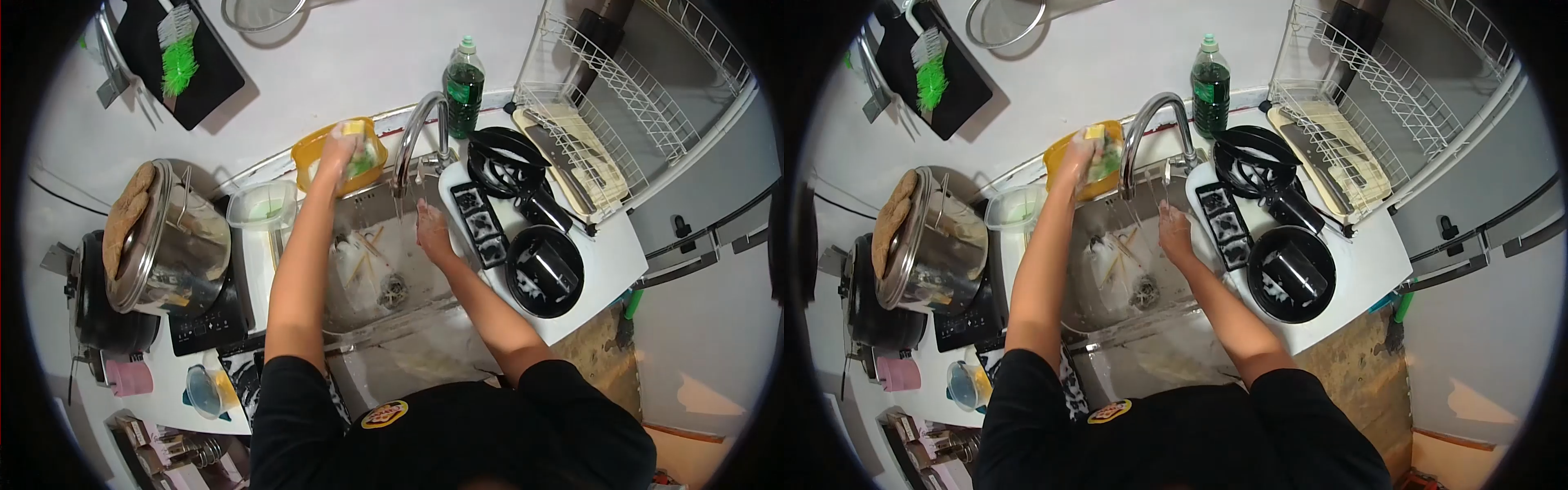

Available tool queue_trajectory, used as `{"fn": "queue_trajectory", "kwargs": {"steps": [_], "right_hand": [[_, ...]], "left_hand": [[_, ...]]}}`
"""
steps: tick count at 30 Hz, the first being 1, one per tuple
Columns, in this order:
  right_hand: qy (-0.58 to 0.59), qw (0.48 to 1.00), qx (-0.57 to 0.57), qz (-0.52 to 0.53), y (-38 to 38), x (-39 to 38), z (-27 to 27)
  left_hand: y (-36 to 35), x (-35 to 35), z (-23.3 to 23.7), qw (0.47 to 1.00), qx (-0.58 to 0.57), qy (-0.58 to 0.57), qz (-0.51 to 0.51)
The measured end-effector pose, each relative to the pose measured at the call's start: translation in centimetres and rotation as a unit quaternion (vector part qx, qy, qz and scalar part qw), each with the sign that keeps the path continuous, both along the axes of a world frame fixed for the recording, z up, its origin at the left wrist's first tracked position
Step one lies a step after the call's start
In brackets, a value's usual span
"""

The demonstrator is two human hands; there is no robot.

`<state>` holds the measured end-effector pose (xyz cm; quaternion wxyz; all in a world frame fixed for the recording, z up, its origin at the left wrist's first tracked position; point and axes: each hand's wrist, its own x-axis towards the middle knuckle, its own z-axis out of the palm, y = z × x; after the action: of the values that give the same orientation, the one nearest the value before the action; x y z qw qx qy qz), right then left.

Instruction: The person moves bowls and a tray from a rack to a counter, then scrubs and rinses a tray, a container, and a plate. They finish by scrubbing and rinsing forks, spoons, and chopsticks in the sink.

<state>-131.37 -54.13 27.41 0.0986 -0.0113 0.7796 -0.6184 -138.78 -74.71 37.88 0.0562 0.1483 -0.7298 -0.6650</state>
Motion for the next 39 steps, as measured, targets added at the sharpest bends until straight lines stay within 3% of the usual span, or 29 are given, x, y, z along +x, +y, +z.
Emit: {"fn": "queue_trajectory", "kwargs": {"steps": [3,5,6,8,11,12,15,18,20,21,22,24,26,28,31,32,34,35,36,37,38,39], "right_hand": [[0.184,0.979,0.066,-0.053,-0.6,0.2,-1.3],[0.303,0.943,0.097,-0.097,-1.4,1.4,-0.1],[0.170,0.982,0.071,-0.043,-1.4,2.4,1.5],[0.255,0.963,0.085,-0.034,-1.6,3.6,0.0],[0.295,0.949,0.107,0.012,-0.8,4.8,-1.8],[0.303,0.946,0.117,0.020,-0.4,5.5,-1.9],[0.293,0.949,0.108,0.029,0.0,5.9,-2.8],[0.316,0.942,0.089,0.062,0.3,5.3,-5.7],[0.116,0.988,-0.006,0.099,1.0,5.1,-4.6],[-0.108,0.983,-0.097,0.114,1.6,5.7,-1.0],[-0.325,0.919,-0.185,0.124,2.0,6.2,1.9],[-0.390,0.885,-0.219,0.133,2.3,6.4,4.5],[-0.445,0.838,-0.270,0.165,2.5,6.1,4.7],[-0.488,0.776,-0.334,0.219,3.0,5.3,3.3],[-0.505,0.707,-0.418,0.263,2.6,3.5,1.2],[-0.508,0.704,-0.433,0.244,2.5,3.1,0.9],[-0.513,0.693,-0.462,0.205,2.1,2.7,0.4],[-0.489,0.739,-0.423,0.191,1.6,2.7,0.7],[-0.463,0.781,-0.382,0.175,1.3,3.1,1.2],[-0.436,0.820,-0.337,0.159,1.0,3.4,1.3],[-0.400,0.860,-0.238,0.209,0.8,3.7,1.0],[-0.405,0.869,-0.175,0.223,0.5,3.9,0.7]], "left_hand": [[5.9,6.4,0.8,0.987,0.139,0.060,0.047],[6.3,6.0,-6.6,0.969,0.241,0.029,0.036],[7.9,7.5,-5.9,0.946,0.319,-0.013,0.051],[11.3,10.6,-3.0,0.876,0.468,-0.089,0.078],[11.0,9.9,-6.5,0.909,0.412,0.000,0.069],[10.1,8.9,-8.8,0.919,0.379,0.010,0.108],[10.3,7.9,-8.8,0.895,0.406,0.030,0.182],[10.1,7.1,-9.7,0.926,0.244,0.094,0.273],[9.3,7.0,-9.3,0.960,-0.019,0.158,0.230],[8.8,6.9,-8.8,0.949,-0.150,0.188,0.203],[8.6,7.3,-7.2,0.942,-0.230,0.202,0.140],[6.9,6.1,-5.8,0.773,-0.506,0.358,0.134],[6.2,4.6,1.9,0.941,-0.275,0.131,0.144],[2.7,1.0,2.8,0.950,-0.263,0.113,0.123],[2.6,3.6,5.1,0.909,-0.391,0.085,0.116],[2.6,4.0,3.4,0.905,-0.391,0.115,0.123],[4.0,5.4,-1.1,0.940,-0.337,0.038,0.029],[5.0,6.5,-4.6,0.917,-0.379,0.125,-0.006],[5.8,7.7,-8.9,0.879,-0.449,0.109,-0.120],[7.5,9.5,-8.9,0.952,-0.257,-0.051,-0.158],[8.8,10.6,-8.6,0.961,-0.045,-0.204,-0.183],[8.9,10.6,-9.8,0.975,-0.058,-0.124,-0.174]]}}
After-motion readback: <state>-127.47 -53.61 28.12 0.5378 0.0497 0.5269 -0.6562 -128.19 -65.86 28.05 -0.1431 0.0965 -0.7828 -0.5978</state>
